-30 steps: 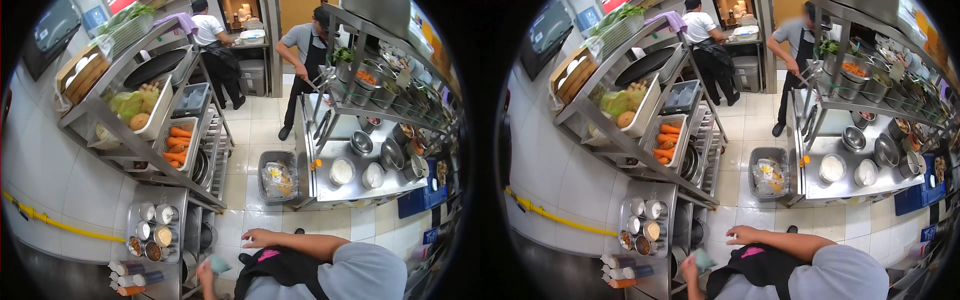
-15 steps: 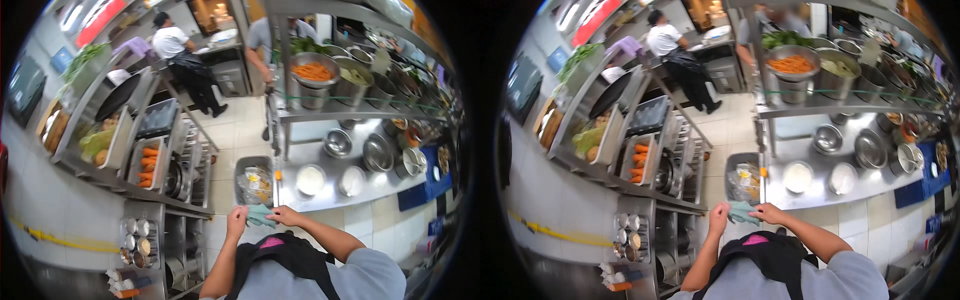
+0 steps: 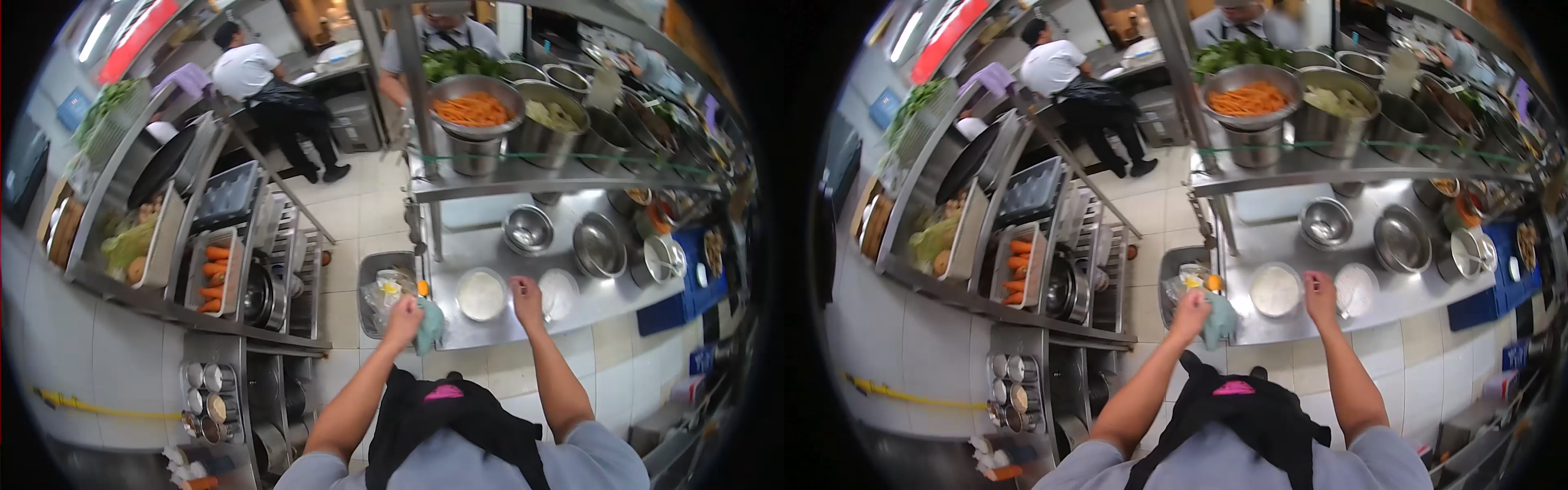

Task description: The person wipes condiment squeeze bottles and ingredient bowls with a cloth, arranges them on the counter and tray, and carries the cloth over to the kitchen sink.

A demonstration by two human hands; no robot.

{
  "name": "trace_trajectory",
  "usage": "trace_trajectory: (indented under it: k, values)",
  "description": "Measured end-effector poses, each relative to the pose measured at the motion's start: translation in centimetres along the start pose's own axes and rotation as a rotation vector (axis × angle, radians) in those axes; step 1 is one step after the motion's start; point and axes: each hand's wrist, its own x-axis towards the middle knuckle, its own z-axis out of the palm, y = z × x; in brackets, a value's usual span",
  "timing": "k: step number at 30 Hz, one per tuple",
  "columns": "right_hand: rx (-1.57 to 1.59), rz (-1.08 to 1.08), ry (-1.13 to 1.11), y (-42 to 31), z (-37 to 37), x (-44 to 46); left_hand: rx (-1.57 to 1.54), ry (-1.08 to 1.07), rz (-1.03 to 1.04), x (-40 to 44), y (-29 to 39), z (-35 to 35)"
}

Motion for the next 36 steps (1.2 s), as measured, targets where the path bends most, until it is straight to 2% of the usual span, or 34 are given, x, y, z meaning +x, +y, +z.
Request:
trace_trajectory:
  k: [2, 4, 6, 8, 10, 12, 15, 16, 18, 21, 25, 27, 28, 31, 33, 36]
  values:
    - [-0.062, -0.051, -0.032, 2.9, 0.9, 1.6, -0.128, 0.118, 0.211, -0.1, -0.5, 3.0]
    - [-0.137, -0.099, -0.045, 4.4, 2.8, 2.5, -0.065, 0.106, 0.221, 0.0, -1.3, 4.9]
    - [-0.160, -0.055, -0.195, 4.1, 3.6, 2.1, -0.007, 0.078, 0.213, -0.3, 0.0, 5.1]
    - [-0.192, -0.043, -0.193, 3.4, 4.0, 1.0, 0.085, -0.080, 0.055, -0.6, 1.8, 4.6]
    - [-0.119, -0.010, -0.217, 2.8, 4.3, -0.1, 0.125, -0.083, 0.060, -0.5, 2.8, 4.5]
    - [-0.114, -0.031, -0.225, 2.5, 4.8, -1.1, 0.079, 0.008, 0.253, 0.6, 3.1, 5.1]
    - [-0.114, -0.048, -0.222, 1.7, 5.3, -1.7, 0.022, -0.022, 0.338, 1.8, 3.9, 5.7]
    - [-0.116, -0.038, -0.213, 1.4, 5.5, -1.9, 0.021, -0.017, 0.339, 2.5, 4.2, 5.7]
    - [-0.128, -0.052, -0.206, 1.0, 5.6, -2.1, 0.235, -0.141, 0.377, 4.0, 3.5, 6.5]
    - [-0.141, -0.085, -0.198, 0.7, 5.8, -2.0, 0.295, -0.255, 0.368, 5.1, 3.4, 7.6]
    - [-0.139, -0.063, -0.241, 0.1, 5.5, -1.7, 0.238, -0.281, 0.450, 6.0, 3.5, 8.2]
    - [-0.135, -0.071, -0.237, 0.5, 5.7, -1.7, 0.350, -0.355, 0.308, 6.7, 4.3, 8.4]
    - [-0.129, -0.079, -0.234, 0.7, 5.8, -1.7, 0.350, -0.356, 0.308, 6.9, 4.6, 8.4]
    - [-0.108, -0.100, -0.212, -0.2, 5.8, -1.7, 0.253, -0.260, 0.388, 7.6, 3.6, 9.1]
    - [-0.108, -0.084, -0.209, -0.3, 5.9, -1.8, 0.401, -0.288, 0.594, 8.0, 2.9, 9.2]
    - [-0.103, -0.067, -0.208, 0.1, 5.9, -1.9, 0.538, -0.319, 0.596, 8.3, 2.4, 8.9]
